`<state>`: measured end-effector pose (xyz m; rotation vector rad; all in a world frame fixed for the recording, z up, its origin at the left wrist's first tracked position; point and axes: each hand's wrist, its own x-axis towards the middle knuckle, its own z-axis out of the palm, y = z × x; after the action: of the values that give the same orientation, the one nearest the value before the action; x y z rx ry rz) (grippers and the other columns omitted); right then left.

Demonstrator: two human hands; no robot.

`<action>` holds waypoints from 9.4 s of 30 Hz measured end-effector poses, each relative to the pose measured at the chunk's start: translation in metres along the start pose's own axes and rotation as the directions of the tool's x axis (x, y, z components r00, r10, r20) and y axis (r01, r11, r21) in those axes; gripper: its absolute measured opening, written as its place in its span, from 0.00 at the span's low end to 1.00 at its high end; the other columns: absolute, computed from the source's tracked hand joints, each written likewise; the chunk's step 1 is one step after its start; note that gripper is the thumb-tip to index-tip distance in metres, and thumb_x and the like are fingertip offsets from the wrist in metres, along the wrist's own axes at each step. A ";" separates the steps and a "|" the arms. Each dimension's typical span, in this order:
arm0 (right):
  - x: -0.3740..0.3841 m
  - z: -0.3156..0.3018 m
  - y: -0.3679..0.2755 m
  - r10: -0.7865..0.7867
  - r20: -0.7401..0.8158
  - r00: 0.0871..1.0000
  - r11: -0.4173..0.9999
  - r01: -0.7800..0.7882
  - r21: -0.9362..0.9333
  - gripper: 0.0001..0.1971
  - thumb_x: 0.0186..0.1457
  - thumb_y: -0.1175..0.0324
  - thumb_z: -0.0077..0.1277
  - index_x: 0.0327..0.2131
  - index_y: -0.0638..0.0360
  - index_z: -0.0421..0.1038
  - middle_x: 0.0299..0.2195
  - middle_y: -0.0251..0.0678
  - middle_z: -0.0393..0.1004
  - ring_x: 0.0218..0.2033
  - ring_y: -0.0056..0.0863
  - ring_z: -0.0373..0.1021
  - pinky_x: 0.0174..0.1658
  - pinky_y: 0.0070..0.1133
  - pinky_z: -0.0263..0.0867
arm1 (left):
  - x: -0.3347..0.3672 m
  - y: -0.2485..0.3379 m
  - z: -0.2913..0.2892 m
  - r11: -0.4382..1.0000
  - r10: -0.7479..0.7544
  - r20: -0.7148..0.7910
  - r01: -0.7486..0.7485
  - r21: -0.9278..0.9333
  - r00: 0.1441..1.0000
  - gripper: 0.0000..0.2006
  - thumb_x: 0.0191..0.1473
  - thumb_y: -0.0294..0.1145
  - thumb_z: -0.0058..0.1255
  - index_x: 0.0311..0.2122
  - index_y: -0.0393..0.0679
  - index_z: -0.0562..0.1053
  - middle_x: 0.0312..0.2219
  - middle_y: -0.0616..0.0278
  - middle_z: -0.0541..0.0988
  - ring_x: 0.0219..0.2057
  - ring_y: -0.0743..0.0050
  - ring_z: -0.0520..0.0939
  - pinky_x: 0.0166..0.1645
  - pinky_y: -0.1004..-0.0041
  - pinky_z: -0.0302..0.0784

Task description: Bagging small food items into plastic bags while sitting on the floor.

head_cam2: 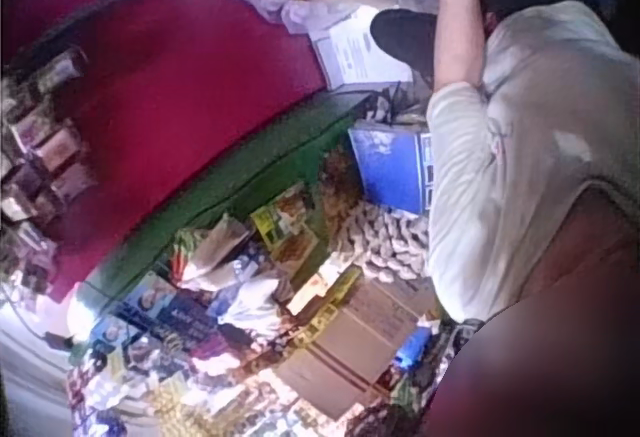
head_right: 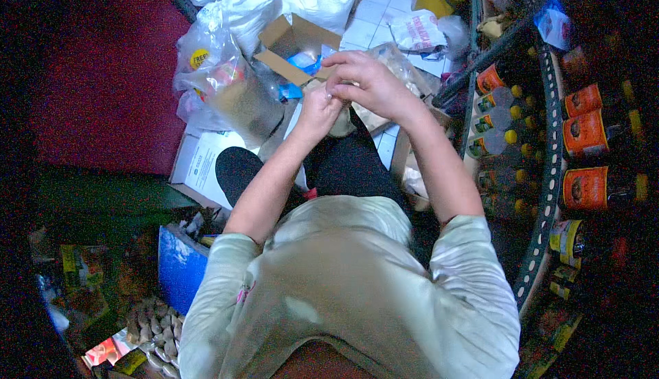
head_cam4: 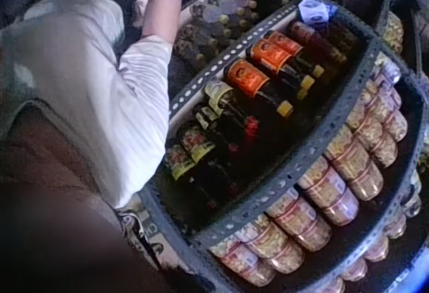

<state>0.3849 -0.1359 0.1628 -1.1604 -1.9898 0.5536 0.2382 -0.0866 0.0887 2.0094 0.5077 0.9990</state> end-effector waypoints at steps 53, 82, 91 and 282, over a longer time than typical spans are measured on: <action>0.005 0.005 0.001 0.401 0.161 0.902 0.894 -0.424 0.146 0.07 0.51 0.70 0.46 0.31 0.65 0.69 0.25 0.30 0.70 0.28 0.18 0.65 0.33 0.17 0.62 | -0.022 -0.019 0.005 0.765 -0.247 0.411 0.437 -0.472 0.877 0.15 0.52 0.36 0.45 0.43 0.41 0.69 0.40 0.64 0.71 0.43 0.77 0.69 0.49 0.75 0.62; 0.053 -0.015 -0.047 0.093 0.069 0.993 0.874 -0.115 0.472 0.08 0.54 0.66 0.45 0.32 0.61 0.67 0.23 0.28 0.68 0.22 0.11 0.65 0.23 0.11 0.62 | 0.010 0.055 -0.065 0.783 -0.298 0.142 0.327 -0.530 0.944 0.10 0.47 0.32 0.39 0.27 0.39 0.70 0.33 0.61 0.74 0.36 0.77 0.71 0.43 0.77 0.63; 0.033 0.013 -0.004 0.146 0.194 0.970 0.970 -0.179 0.166 0.08 0.51 0.66 0.45 0.30 0.61 0.67 0.20 0.30 0.69 0.19 0.16 0.64 0.23 0.17 0.62 | -0.003 0.007 -0.028 0.844 -0.281 0.284 0.377 -0.381 0.917 0.11 0.44 0.29 0.45 0.35 0.40 0.72 0.31 0.66 0.74 0.35 0.79 0.73 0.42 0.78 0.66; -0.034 0.078 0.026 0.658 -0.270 0.703 0.631 -0.318 0.708 0.07 0.49 0.70 0.50 0.25 0.64 0.70 0.20 0.23 0.65 0.22 0.11 0.58 0.26 0.12 0.56 | -0.028 0.006 0.000 0.955 -0.109 -0.351 0.196 0.222 0.930 0.05 0.42 0.30 0.51 0.28 0.48 0.76 0.45 0.60 0.68 0.52 0.57 0.60 0.57 0.59 0.43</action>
<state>0.3479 -0.1522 0.0831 -1.2586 -0.8647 0.9827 0.2214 -0.1079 0.0808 1.9870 1.0085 1.2355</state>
